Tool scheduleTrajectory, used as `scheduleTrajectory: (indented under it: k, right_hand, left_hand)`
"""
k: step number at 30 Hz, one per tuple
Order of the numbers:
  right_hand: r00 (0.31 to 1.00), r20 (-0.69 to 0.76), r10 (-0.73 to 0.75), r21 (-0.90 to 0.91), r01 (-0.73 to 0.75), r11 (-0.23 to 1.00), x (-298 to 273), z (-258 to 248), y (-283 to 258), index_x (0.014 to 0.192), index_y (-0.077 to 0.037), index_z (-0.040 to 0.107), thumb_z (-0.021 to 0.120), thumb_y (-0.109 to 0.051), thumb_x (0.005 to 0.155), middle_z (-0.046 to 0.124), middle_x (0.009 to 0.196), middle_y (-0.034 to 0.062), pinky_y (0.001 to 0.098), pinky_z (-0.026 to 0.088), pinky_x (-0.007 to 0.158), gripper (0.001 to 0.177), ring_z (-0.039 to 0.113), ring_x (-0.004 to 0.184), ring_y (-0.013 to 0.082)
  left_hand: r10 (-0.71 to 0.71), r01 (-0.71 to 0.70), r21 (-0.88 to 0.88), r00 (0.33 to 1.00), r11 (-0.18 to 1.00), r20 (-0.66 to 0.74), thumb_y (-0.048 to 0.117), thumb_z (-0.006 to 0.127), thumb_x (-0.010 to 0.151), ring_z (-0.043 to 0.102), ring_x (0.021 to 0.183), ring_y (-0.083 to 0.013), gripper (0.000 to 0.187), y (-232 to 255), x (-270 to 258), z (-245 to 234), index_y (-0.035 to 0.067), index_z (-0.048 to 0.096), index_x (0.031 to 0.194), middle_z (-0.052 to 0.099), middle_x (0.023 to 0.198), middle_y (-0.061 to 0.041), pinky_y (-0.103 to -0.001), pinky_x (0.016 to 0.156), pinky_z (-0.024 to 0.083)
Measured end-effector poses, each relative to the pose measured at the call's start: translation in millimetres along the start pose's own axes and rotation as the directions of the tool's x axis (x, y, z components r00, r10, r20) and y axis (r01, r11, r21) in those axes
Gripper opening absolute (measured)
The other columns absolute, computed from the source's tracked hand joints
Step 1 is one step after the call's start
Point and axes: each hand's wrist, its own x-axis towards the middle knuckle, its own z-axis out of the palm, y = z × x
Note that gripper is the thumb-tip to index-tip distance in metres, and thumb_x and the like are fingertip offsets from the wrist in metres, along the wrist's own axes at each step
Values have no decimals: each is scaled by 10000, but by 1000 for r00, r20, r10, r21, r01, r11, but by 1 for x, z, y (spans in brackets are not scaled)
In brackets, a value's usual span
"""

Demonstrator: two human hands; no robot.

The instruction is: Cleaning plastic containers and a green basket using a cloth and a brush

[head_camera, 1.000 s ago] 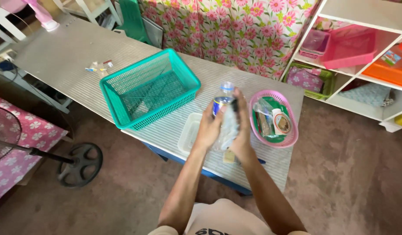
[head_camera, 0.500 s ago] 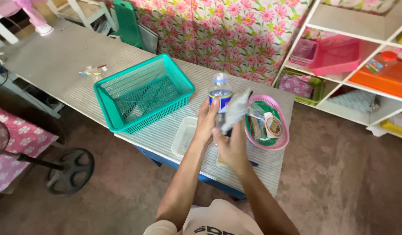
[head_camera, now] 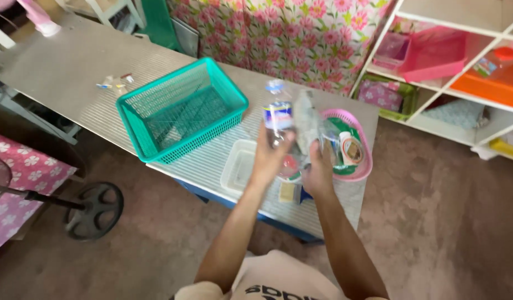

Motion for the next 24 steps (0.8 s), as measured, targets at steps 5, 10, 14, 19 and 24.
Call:
scheduleTrajectory:
  k: [5, 10, 14, 19, 24]
  right_hand:
    - [967, 233, 100, 813, -250, 525, 57, -32, -111, 1431, 78, 499, 368, -525, 998, 451, 1489, 222, 464, 353, 1174, 754, 456, 1357, 294]
    - [947, 149, 286, 632, -313, 709, 69, -7, -152, 1567, 121, -13, 651, -177, 1037, 64, 1637, 394, 579, -2, 1278, 900, 43, 1551, 447]
    - [927, 168, 335, 563, -369, 739, 65, 15, -124, 1617, -76, 178, 669, -388, 1026, 401, 1426, 268, 493, 304, 1124, 828, 431, 1269, 322]
    - [905, 45, 424, 567, -373, 734, 79, 52, -145, 1542, -107, 445, 729, -395, 992, 621, 1370, 186, 451, 454, 1093, 683, 593, 1261, 227]
    - [846, 174, 504, 937, -300, 180, 112, 49, -149, 1373, -112, 634, 620, -504, 1009, 663, 1370, 128, 492, 507, 1123, 535, 660, 1238, 234]
  left_hand:
    - [3, 4, -157, 999, 988, 46, 146, 661, 970, 520, 1307, -288, 570, -27, 11, -26, -14, 467, 1482, 583, 1376, -231, -486, 1125, 419]
    - [91, -89, -18, 992, 996, 90, 190, 782, 866, 636, 1127, -266, 519, 32, 8, -42, 23, 581, 1315, 682, 1150, -182, -469, 987, 531]
    - [192, -221, 224, 970, 949, 146, 201, 793, 808, 665, 1065, -434, 558, 50, 4, -68, -11, 579, 1277, 655, 1076, -251, -507, 905, 543]
    - [151, -224, 365, 964, 904, 218, 185, 771, 736, 668, 983, -474, 618, 61, 12, -105, -23, 573, 1283, 649, 1016, -258, -541, 823, 547]
    - [106, -88, -191, 990, 978, 88, 268, 731, 867, 636, 910, -260, 436, 47, 3, -144, -38, 630, 1161, 641, 987, -146, -432, 844, 538]
